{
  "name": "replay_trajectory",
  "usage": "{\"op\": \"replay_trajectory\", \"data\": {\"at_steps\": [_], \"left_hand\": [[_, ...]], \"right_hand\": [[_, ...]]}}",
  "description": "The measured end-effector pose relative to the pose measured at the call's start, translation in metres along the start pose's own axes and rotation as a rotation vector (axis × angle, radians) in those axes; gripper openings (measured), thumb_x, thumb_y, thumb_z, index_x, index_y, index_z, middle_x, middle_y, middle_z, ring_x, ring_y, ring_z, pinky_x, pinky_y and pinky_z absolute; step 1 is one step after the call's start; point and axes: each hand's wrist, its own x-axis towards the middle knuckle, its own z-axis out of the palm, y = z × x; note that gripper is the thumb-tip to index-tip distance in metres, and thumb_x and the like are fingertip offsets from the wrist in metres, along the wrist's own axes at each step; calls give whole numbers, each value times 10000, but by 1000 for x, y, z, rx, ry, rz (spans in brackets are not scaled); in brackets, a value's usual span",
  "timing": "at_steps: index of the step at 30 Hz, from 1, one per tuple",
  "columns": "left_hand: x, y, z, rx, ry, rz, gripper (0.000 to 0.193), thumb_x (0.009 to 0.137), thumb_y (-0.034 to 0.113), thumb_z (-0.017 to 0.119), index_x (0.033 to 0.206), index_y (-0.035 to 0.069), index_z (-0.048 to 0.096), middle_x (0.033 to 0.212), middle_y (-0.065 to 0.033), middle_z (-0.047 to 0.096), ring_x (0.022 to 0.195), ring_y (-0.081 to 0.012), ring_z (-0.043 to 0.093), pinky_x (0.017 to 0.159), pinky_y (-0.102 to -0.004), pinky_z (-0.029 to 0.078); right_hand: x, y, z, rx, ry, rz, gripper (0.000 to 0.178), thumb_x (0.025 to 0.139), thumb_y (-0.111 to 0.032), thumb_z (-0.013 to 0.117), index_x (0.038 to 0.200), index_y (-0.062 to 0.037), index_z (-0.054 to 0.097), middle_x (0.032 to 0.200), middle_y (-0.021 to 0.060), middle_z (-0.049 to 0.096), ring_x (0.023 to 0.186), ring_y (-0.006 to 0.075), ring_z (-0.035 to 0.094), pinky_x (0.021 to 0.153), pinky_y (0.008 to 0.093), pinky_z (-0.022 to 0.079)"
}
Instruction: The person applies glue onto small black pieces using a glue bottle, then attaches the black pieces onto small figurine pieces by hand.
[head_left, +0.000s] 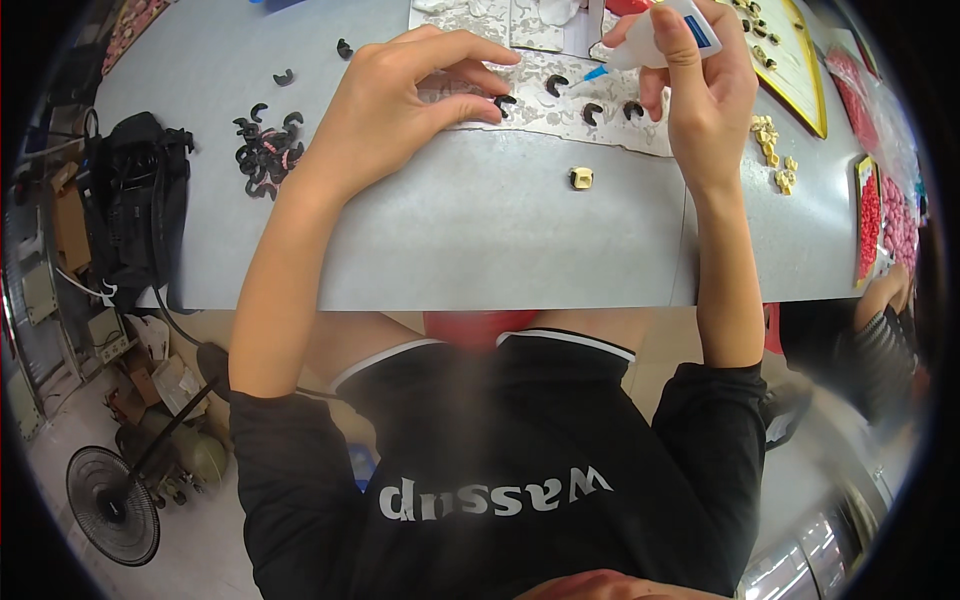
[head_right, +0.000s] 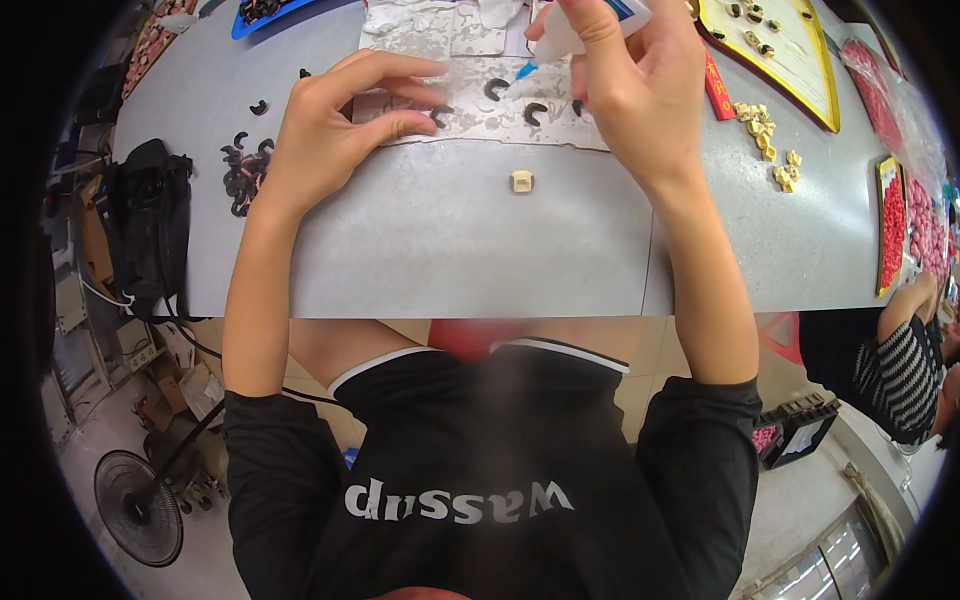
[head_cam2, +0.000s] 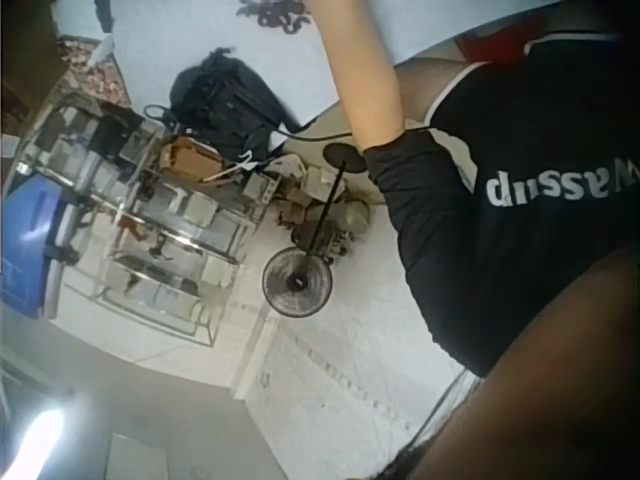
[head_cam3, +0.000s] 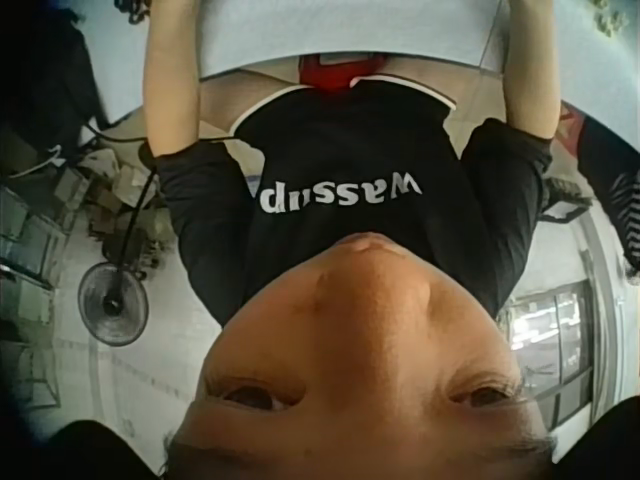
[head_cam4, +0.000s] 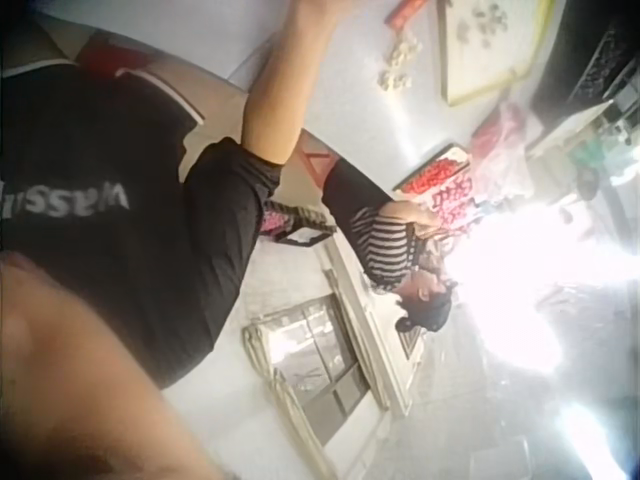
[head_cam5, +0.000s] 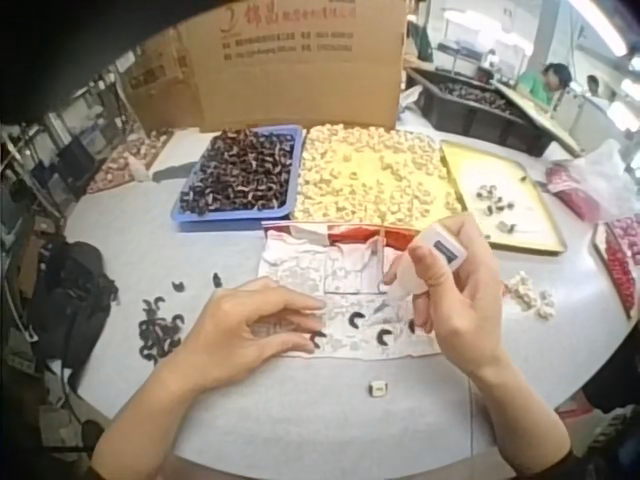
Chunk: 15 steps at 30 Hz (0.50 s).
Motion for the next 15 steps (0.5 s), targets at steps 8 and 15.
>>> {"op": "replay_trajectory", "data": {"at_steps": [8,15], "left_hand": [[-1,-1,1,-39,2,-23,342,734,-18,705,1071,12,652,919,-95,688,875,-181,677,792,-275,535],[0,0,1,-54,1,-22,340,735,-23,703,1069,12,653,915,-99,687,871,-181,679,791,-276,535]], "right_hand": [[5,8,15,16,0,130,186,980,-184,488,973,-18,405,760,102,631,445,48,495,376,154,389],[-1,-7,8,-9,-24,112,197,973,-189,503,977,-19,405,761,99,632,450,48,506,381,152,395]]}}
